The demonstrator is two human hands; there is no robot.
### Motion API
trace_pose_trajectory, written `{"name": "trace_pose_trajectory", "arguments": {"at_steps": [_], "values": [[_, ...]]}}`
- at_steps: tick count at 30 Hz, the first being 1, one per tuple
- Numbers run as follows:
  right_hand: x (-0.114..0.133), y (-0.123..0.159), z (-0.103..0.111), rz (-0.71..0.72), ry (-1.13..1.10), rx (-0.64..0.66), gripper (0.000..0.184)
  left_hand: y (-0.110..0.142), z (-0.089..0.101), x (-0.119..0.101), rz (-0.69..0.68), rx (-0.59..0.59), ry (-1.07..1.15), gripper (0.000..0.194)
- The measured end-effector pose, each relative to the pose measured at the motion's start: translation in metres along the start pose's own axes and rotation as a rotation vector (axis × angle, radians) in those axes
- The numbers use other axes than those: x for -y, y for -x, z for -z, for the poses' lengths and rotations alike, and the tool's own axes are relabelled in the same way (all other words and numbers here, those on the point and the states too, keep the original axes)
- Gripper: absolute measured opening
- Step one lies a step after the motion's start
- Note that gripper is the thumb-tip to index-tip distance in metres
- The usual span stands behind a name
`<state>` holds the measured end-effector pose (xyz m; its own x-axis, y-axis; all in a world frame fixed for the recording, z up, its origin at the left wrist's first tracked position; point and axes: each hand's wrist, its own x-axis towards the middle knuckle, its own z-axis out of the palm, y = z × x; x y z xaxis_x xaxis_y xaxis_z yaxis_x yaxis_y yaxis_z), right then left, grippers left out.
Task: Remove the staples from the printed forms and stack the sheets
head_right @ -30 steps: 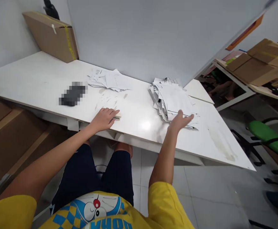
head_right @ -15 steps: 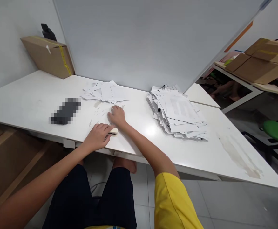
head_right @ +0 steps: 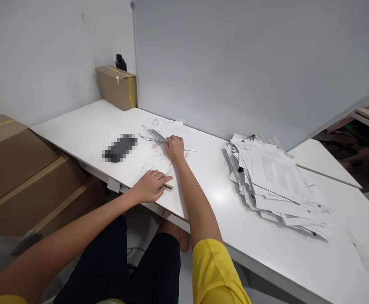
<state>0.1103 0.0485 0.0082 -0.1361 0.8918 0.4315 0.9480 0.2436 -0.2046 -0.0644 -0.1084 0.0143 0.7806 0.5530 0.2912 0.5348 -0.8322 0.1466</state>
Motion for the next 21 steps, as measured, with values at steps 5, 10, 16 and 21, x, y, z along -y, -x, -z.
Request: {"name": "trace_pose_trajectory", "arguments": {"at_steps": [5,10,16,21], "values": [[0.000,0.020,0.013,-0.161,-0.250,-0.224,0.039,0.003,-0.004,-0.001,0.151,-0.113,-0.033,0.039],[0.003,0.064,0.051,-0.375,-0.529,-0.568,0.038,0.006,-0.005,-0.001,0.241,-0.248,-0.069,0.036],[0.019,0.161,0.094,-0.690,-1.027,-1.150,0.043,0.008,-0.010,-0.006,0.131,-0.438,0.038,0.048],[0.015,0.227,0.105,-0.858,-1.462,-1.324,0.044,-0.033,-0.030,-0.038,0.205,-0.572,0.602,0.078]]}}
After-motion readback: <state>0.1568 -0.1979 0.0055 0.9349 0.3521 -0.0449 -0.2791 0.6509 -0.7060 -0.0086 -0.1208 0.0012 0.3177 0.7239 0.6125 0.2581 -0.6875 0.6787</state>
